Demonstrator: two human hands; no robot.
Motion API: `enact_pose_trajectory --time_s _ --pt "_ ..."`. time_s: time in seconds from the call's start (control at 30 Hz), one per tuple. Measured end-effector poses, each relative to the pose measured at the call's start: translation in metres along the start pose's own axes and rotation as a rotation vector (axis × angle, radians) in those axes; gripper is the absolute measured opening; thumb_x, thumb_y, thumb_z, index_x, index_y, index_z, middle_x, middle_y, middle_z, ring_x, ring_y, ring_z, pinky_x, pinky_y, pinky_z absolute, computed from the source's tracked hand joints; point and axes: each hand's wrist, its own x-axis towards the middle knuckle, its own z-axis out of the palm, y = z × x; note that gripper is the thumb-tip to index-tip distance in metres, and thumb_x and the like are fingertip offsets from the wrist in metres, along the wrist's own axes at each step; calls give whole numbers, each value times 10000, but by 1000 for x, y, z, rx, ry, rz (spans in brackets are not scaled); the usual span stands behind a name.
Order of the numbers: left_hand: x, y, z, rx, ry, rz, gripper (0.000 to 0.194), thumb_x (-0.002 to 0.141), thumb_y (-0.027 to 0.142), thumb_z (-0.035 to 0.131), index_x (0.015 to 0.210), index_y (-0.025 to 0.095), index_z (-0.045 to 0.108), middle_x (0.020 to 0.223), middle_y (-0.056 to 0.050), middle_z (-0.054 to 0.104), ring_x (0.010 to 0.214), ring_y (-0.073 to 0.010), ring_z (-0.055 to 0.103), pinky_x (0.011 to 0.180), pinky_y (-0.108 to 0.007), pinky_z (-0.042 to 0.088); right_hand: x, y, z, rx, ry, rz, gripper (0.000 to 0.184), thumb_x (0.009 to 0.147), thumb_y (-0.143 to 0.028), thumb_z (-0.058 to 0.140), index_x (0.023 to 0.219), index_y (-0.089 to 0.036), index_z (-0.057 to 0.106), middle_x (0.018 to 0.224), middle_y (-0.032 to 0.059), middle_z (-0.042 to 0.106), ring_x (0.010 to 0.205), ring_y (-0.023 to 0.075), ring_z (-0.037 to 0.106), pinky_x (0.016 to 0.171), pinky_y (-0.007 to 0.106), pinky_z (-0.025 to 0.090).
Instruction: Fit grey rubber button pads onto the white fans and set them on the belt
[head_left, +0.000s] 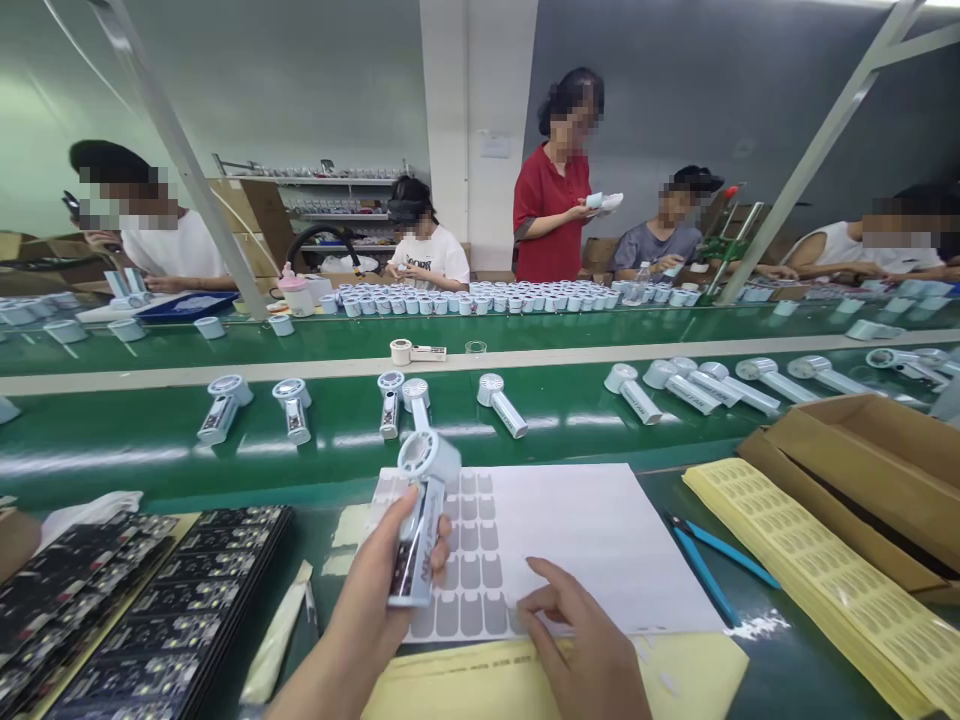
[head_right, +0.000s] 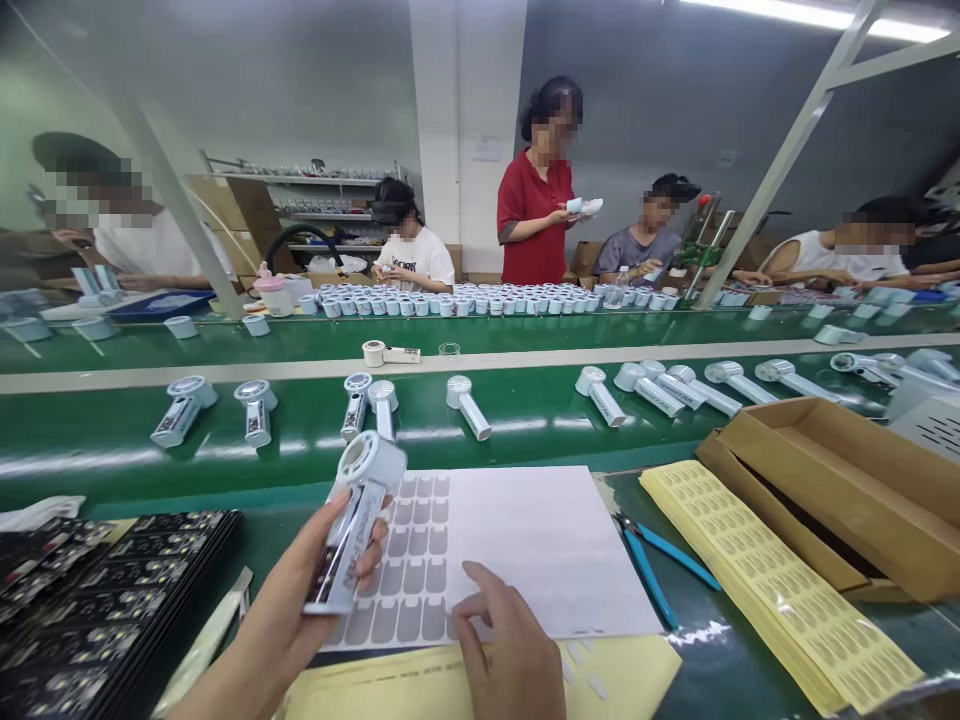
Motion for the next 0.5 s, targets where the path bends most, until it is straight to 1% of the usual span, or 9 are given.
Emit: enact_pose_trajectory --time_s 0.07,0.13,0.2,0.23,0.27,0.3,0.37,0.43,0.5 --pt "-20 -5 -16 -180 53 -124 294 950 275 474 1016 67 671 698 -60 632 467 -109 518 439 -246 473 1 -22 -7 202 -20 168 279 903 -407 615 1153 -284 609 842 -3 746 734 195 717 729 301 607" --pt "-33 -10 -27 -291 156 -209 260 932 200 522 1072 39 671 831 -127 706 585 -166 654 565 -303 584 1 -47 -10 435 -104 301 345 832 -405 699 1134 -273 598 821 -13 732 770 194 720 734 287 603" --pt "-42 -12 -31 -316 249 -231 229 901 142 579 1077 26 668 966 -192 733 742 -237 733 699 -365 630 0 -71 -8 652 -223 369 410 753 -361 766 1114 -260 600 768 -18 715 898 220 724 734 279 597" --pt "-46 -12 -30 -343 286 -239 205 894 118 589 1059 27 669 968 -198 737 761 -241 742 711 -357 634 0 -81 -6 735 -273 379 427 718 -329 787 1097 -253 606 740 -18 710 976 236 714 752 284 594" --pt "-49 -12 -28 -383 313 -250 179 896 103 587 1038 35 671 917 -179 740 715 -213 739 677 -319 633 -1 -91 -3 792 -314 379 430 693 -297 799 1078 -247 613 717 -18 707 1014 246 707 775 295 591" --pt "-52 -10 -25 -430 336 -262 157 901 98 583 1020 47 671 839 -141 733 631 -170 718 618 -268 622 -2 -99 0 824 -345 370 425 680 -269 801 1064 -241 620 700 -20 709 1000 248 714 800 313 588" --pt "-57 -6 -20 -529 370 -299 125 913 111 579 992 76 669 709 -63 689 478 -94 635 495 -182 569 -5 -112 6 837 -372 343 407 676 -230 795 1046 -233 628 682 -26 719 898 238 738 853 355 577" --pt "-61 -2 -17 -590 374 -336 91 921 146 583 933 102 662 646 -24 646 408 -67 573 418 -151 523 -7 -120 11 815 -373 327 391 682 -212 785 1042 -233 633 674 -29 733 820 232 746 871 381 571" --pt "-63 0 -17 -617 376 -362 140 936 183 567 831 119 635 604 -16 616 393 -71 564 387 -149 500 -8 -125 13 789 -355 324 389 678 -203 778 1040 -235 641 668 -25 742 869 249 746 895 396 561"
